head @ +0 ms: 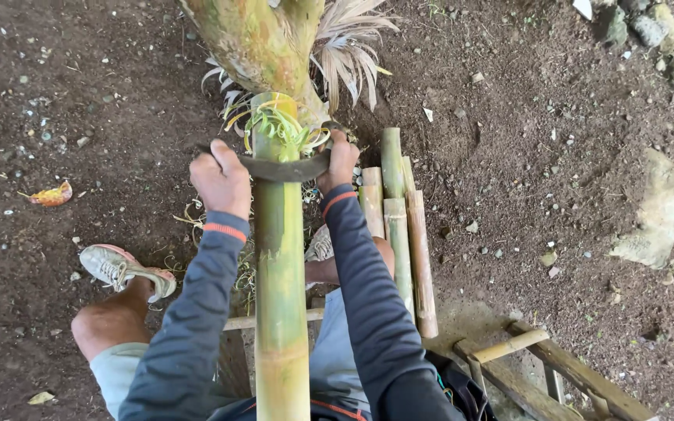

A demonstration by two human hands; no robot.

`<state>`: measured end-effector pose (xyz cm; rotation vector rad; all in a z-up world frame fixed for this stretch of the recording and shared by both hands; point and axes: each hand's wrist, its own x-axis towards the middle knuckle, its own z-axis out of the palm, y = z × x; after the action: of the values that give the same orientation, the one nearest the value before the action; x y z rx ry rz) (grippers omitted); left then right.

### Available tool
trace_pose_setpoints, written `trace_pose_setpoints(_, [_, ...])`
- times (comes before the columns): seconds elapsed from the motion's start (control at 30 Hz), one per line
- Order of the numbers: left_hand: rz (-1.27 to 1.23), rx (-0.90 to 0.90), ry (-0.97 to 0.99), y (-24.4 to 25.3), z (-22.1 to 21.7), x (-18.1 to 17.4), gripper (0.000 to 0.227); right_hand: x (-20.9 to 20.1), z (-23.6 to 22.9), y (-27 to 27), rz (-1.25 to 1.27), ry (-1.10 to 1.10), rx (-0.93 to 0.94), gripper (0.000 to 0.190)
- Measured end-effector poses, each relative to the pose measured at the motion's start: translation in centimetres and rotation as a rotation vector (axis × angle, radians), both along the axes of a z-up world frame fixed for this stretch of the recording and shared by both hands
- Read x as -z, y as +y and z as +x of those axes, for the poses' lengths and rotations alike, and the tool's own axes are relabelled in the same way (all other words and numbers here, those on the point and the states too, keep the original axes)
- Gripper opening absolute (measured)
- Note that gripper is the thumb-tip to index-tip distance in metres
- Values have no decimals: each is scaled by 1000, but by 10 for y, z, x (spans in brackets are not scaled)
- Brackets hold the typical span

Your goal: Stripping outer bark and smoothing a bamboo stalk using a curved knife.

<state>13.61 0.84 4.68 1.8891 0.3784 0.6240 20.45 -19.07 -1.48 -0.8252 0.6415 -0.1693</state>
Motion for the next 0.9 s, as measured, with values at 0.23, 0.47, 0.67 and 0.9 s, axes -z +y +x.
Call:
trace_pose_setpoints(0.23, [35,-40,-31,5,44,8,46,-10,24,2,-104,53,80,16])
trace_pose_setpoints(0.47, [-238,74,91,6,-66,-22,55,14,-67,-13,-259,38,-12,19])
trace_pose_setpoints(0.67, [-573,88,223,8,-173,-60,52,-16,-171,-3,-363,45,-27,17])
trace_pose_setpoints(0.9, [-646,22,228,2,-122,-40,55,-28,-121,2,-284,80,77,17])
